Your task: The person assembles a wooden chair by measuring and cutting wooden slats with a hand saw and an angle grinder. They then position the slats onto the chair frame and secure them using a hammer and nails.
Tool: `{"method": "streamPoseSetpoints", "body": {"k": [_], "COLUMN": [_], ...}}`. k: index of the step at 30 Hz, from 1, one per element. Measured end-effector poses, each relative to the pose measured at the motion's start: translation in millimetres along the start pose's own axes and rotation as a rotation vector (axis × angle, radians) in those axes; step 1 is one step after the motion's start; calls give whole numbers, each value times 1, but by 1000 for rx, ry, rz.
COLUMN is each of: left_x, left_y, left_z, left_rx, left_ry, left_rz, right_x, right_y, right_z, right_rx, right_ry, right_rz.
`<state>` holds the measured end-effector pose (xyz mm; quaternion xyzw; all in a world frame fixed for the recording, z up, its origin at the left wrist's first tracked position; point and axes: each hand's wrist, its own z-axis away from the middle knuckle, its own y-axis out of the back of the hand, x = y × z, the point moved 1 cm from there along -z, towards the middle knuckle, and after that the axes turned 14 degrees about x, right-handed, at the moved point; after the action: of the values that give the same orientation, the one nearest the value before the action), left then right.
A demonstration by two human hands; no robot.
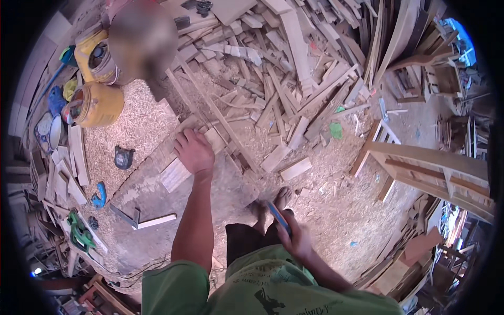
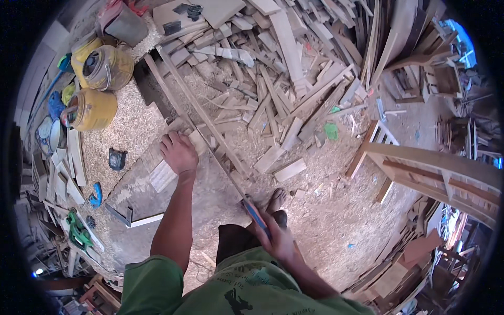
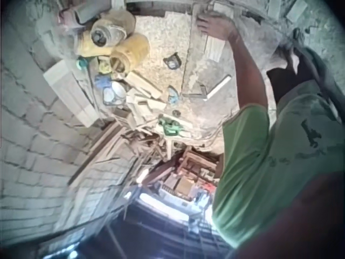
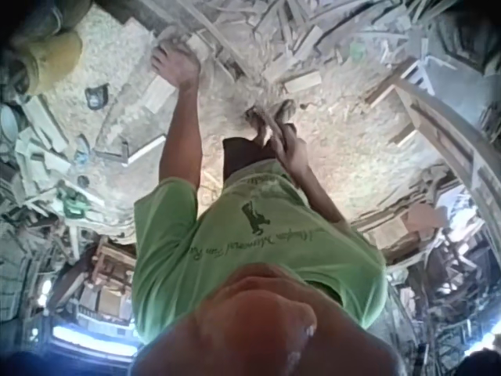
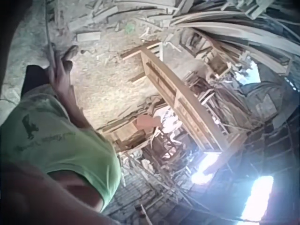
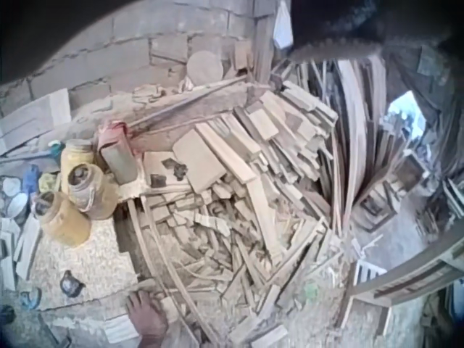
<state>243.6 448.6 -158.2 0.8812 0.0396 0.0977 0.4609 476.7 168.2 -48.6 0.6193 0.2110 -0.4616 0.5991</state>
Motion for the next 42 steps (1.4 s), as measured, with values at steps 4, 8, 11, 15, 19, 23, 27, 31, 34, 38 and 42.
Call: {"method": "streamPoseSetpoints", "body": {"k": [4,8,11,15,19,23,27,31,34,38,42], "left_x": [10,0,-2,6,6,2,6,5,8,-8,-3], "left_y": [0,1,1,3,0,7,1,1,0,7,4], "left_z": [-1,3,2,-2,-4,3,-4,-2,-5,12,-2], "left_rx": [-1,10,12,-9,-28,-19,5,-5,5,-50,-15], "left_ry": [0,-27,5,9,26,9,27,23,31,62,66], "left_rz": [9,-40,-31,-9,14,-17,-12,6,49,19,30], "right_x": [-45,-56,-17,-31,-61,-63,-42,-70,-88,-101,-113], "right_y": [-77,-59,20,19,-79,-63,36,3,-73,-49,46], "right_z": [-126,-103,2,-10,-128,-112,0,-55,-140,-119,-22], "right_rx": [-16,-60,-44,-17,-28,-54,-18,-131,2,-46,-80], "right_ry": [23,-29,32,-25,3,30,27,-129,47,62,-72], "right_rz": [39,99,65,43,130,123,43,144,197,91,160]}}
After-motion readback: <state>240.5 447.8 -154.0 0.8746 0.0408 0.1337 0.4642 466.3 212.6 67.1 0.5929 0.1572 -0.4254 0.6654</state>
